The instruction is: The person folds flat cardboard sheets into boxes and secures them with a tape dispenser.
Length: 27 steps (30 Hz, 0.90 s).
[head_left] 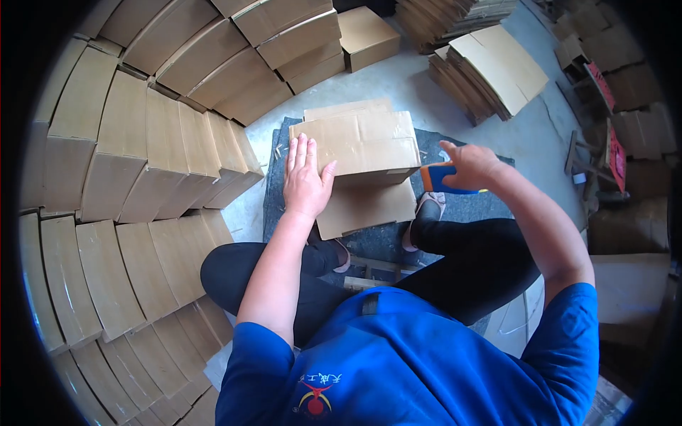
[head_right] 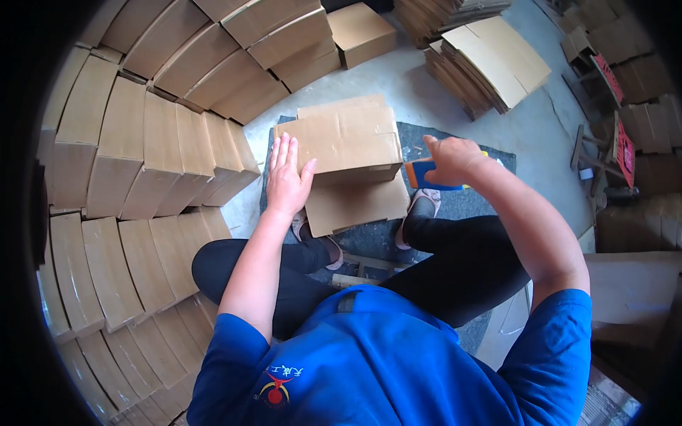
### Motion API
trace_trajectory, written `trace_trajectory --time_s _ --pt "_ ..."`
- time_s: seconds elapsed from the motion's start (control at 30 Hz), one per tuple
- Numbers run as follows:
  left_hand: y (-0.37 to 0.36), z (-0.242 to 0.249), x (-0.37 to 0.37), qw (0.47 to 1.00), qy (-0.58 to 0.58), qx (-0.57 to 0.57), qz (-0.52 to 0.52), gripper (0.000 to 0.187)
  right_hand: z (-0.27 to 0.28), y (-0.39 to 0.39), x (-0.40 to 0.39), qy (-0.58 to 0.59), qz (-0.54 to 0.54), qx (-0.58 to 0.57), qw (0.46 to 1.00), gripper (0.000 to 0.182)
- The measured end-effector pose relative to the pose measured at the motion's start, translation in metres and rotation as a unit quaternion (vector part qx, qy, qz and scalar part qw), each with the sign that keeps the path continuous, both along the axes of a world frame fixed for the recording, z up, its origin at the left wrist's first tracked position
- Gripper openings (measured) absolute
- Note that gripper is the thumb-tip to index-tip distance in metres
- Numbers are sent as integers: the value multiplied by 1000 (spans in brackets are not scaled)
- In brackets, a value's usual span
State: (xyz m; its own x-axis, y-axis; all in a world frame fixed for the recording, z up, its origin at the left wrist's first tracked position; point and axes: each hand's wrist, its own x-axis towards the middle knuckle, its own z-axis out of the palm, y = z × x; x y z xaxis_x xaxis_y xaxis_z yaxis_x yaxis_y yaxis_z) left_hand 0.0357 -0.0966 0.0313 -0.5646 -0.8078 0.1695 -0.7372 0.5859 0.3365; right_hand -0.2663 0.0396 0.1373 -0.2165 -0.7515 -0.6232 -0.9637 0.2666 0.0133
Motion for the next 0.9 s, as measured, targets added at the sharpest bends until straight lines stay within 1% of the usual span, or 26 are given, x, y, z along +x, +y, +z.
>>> trace_trajectory --time_s 0.03,0.07,0.13,0.17,0.23,0.27,0.3,0.33,0.37,0.4,0.47,0.5,0.53,0.6,0.67,0.73,0.77,0.8,0.83,0.87,0.9 --pt "-6 -7 6 999 44 6 -13 60 3 5 -22 -33 -23 -32 999 73" --pt "-7 -9 9 995 96 0 -18 47 3 11 -41 -64 -60 -55 995 61" --pt "-7 -17 17 987 161 -12 4 41 4 18 -67 -79 -159 -30 984 55" --pt "-6 -20 18 982 183 -33 23 41 -8 27 -83 -83 -166 -49 981 54" --pt "-3 -25 16 962 260 -3 78 44 -51 48 -110 -93 -197 -50 975 53" --pt "-7 -29 19 964 250 28 90 47 -72 60 -114 -134 -237 -72 960 56" --pt "-9 -35 18 964 246 29 92 47 -109 74 -122 -128 -231 -111 958 59" --pt "-13 -41 19 926 338 137 100 47 -132 86 -117 -138 -278 -113 944 66" --pt "-16 -44 21 867 424 238 109 47 -163 96 -119 -133 -283 -101 944 69" --pt "-16 -42 20 846 452 265 101 51 -197 116 -113 -136 -309 -149 929 70" --pt "-12 -29 15 817 461 317 139 56 -258 147 -91 -105 -340 -264 896 63" --pt "-13 -22 14 822 426 341 164 59 -381 180 -123 -79 -336 -296 891 63" --pt "-12 -18 12 817 433 347 158 59 -405 188 -112 -81 -367 -298 878 63" --pt "-13 -16 9 801 453 358 159 60 -403 182 -86 -97 -409 -283 862 64" --pt "-15 -12 10 803 446 358 169 60 -391 174 -71 -125 -441 -272 846 66" --pt "-18 -16 6 793 448 376 169 60 -362 160 -66 -168 -468 -263 827 69" --pt "-21 -22 8 796 457 368 152 58 -345 149 -66 -196 -478 -258 817 70" --pt "-21 -21 9 801 448 372 137 58 -311 131 -65 -227 -468 -260 814 72" --pt "-21 -23 9 803 446 369 140 58 -272 113 -66 -258 -431 -280 818 73" --pt "-20 -24 10 805 445 365 144 58 -228 89 -66 -289 -377 -301 827 75" --pt "-18 -23 10 801 448 370 145 57 -183 64 -59 -302 -283 -332 848 83"
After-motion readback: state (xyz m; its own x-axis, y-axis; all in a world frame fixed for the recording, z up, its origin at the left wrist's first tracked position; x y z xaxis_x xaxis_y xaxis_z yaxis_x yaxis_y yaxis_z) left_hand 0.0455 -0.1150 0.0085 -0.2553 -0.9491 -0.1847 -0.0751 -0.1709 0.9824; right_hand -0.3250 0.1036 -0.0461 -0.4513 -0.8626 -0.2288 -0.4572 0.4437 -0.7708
